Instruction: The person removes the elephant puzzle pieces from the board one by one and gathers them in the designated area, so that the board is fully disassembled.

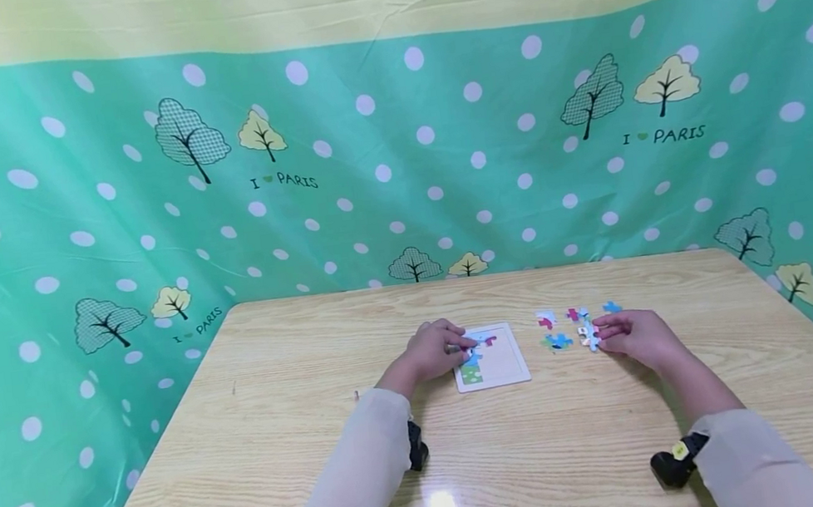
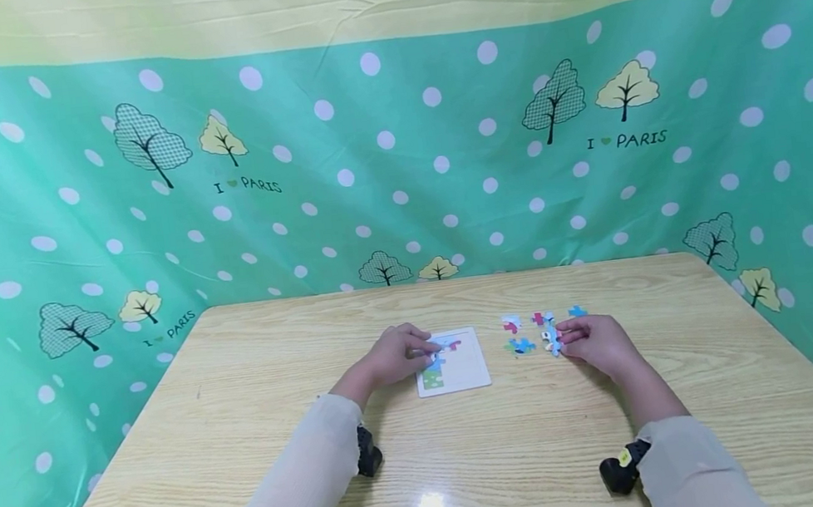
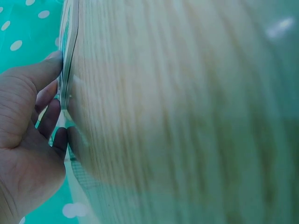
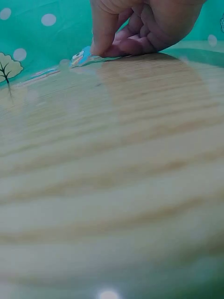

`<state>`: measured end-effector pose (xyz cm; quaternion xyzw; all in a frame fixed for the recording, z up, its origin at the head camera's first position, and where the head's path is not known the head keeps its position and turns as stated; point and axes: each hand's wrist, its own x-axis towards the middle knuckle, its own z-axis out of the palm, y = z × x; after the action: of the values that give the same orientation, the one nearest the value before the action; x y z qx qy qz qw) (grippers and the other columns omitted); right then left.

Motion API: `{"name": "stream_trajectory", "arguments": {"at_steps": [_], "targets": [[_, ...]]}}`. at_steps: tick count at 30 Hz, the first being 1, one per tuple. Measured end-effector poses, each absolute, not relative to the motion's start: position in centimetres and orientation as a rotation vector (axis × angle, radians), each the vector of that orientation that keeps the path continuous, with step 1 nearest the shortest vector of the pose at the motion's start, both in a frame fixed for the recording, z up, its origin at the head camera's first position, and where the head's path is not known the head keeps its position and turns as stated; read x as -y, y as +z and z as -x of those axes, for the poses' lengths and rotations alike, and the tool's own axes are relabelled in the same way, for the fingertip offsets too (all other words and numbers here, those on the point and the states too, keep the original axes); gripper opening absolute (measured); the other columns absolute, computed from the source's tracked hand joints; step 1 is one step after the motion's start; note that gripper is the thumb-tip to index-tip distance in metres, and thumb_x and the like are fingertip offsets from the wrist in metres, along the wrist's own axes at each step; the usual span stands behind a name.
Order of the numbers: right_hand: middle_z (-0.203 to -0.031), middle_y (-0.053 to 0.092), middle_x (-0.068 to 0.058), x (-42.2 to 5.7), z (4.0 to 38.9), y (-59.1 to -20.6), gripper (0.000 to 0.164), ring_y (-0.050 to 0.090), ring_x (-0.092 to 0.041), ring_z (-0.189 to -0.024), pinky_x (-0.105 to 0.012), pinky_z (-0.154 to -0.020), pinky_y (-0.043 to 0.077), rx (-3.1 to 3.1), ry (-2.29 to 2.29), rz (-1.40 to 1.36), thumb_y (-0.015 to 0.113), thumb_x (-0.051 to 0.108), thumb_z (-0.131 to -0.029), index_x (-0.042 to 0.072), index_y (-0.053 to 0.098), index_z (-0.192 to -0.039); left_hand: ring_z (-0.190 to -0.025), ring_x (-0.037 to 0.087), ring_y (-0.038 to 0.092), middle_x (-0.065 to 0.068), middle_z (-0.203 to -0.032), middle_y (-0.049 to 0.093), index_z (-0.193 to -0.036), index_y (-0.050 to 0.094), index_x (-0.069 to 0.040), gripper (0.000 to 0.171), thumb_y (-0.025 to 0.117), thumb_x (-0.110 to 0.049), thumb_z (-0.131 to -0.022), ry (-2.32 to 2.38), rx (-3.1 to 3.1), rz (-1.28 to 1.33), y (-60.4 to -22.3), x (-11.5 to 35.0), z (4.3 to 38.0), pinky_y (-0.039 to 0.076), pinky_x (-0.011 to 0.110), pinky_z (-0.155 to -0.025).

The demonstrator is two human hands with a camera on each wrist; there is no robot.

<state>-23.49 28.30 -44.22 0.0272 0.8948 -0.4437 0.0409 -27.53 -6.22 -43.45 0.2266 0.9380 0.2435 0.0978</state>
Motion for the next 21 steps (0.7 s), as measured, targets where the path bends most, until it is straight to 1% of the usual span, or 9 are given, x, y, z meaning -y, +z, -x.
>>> {"name": "stream_trajectory", "arguments": {"at_steps": [3, 7, 11, 15, 17, 21], "targets": [[-0.1, 0.064, -0.016, -28.3, 23.69, -44.33, 0.037, 0.059, -0.027, -0.092, -0.022, -0.07, 0.052, -2.813, -1.249, -0.028, 0.068, 0.001, -0.089, -0.009, 0.06, -0.123, -0.124, 0.021, 0.045, -0.005, -0.135, 0.055, -0.118, 0.072, -0.026, 0.025, 0.068, -0.025, -0.094, 0.721, -2.78, -0.666, -43.54, 6.27, 27.58, 0.013, 0.041, -0.119], [-0.098, 0.064, -0.014, -28.32, 23.82, -44.48, 0.036, 0.058, -0.026, -0.09, -0.027, -0.072, 0.05, -2.848, -1.181, -0.01, 0.068, 0.002, -0.089, -0.009, 0.061, -0.122, -0.124, 0.021, 0.044, -0.005, -0.135, 0.055, -0.118, 0.072, -0.026, 0.025, 0.068, -0.025, -0.093, 0.727, -2.779, -0.66, -43.7, 6.28, 27.65, 0.017, 0.041, -0.117], [-0.099, 0.063, -0.014, -28.32, 23.76, -44.5, 0.04, 0.056, -0.026, -0.09, -0.026, -0.071, 0.05, -2.84, -1.2, -0.022, 0.068, 0.002, -0.089, -0.009, 0.058, -0.126, -0.125, 0.021, 0.044, -0.005, -0.135, 0.055, -0.117, 0.072, -0.026, 0.024, 0.068, -0.025, -0.093, 0.731, -2.779, -0.659, -43.87, 6.23, 27.79, 0.013, 0.041, -0.118], [-0.106, 0.062, -0.017, -28.21, 23.47, -44.4, 0.045, 0.056, -0.028, -0.094, -0.022, -0.069, 0.05, -2.812, -1.277, -0.052, 0.068, 0.005, -0.09, -0.006, 0.055, -0.132, -0.126, 0.021, 0.044, -0.005, -0.135, 0.055, -0.117, 0.072, -0.026, 0.024, 0.068, -0.025, -0.093, 0.734, -2.778, -0.664, -43.87, 6.25, 27.81, 0.01, 0.04, -0.119], [-0.112, 0.061, -0.018, -28.13, 23.28, -44.28, 0.048, 0.056, -0.027, -0.096, -0.024, -0.069, 0.051, -2.776, -1.351, -0.059, 0.069, 0.009, -0.09, -0.003, 0.054, -0.134, -0.126, 0.021, 0.044, -0.004, -0.135, 0.055, -0.117, 0.072, -0.025, 0.024, 0.067, -0.024, -0.094, 0.74, -2.777, -0.676, -43.8, 6.3, 27.71, 0.01, 0.04, -0.119], [-0.122, 0.055, -0.021, -27.99, 22.86, -43.85, 0.055, 0.055, -0.022, -0.092, -0.028, -0.066, 0.053, -2.675, -1.535, -0.059, 0.072, 0.017, -0.09, -0.001, 0.051, -0.138, -0.125, 0.023, 0.045, -0.002, -0.133, 0.056, -0.117, 0.073, -0.023, 0.024, 0.067, -0.022, -0.094, 0.742, -2.785, -0.705, -43.71, 6.34, 27.57, 0.012, 0.042, -0.119]]}}
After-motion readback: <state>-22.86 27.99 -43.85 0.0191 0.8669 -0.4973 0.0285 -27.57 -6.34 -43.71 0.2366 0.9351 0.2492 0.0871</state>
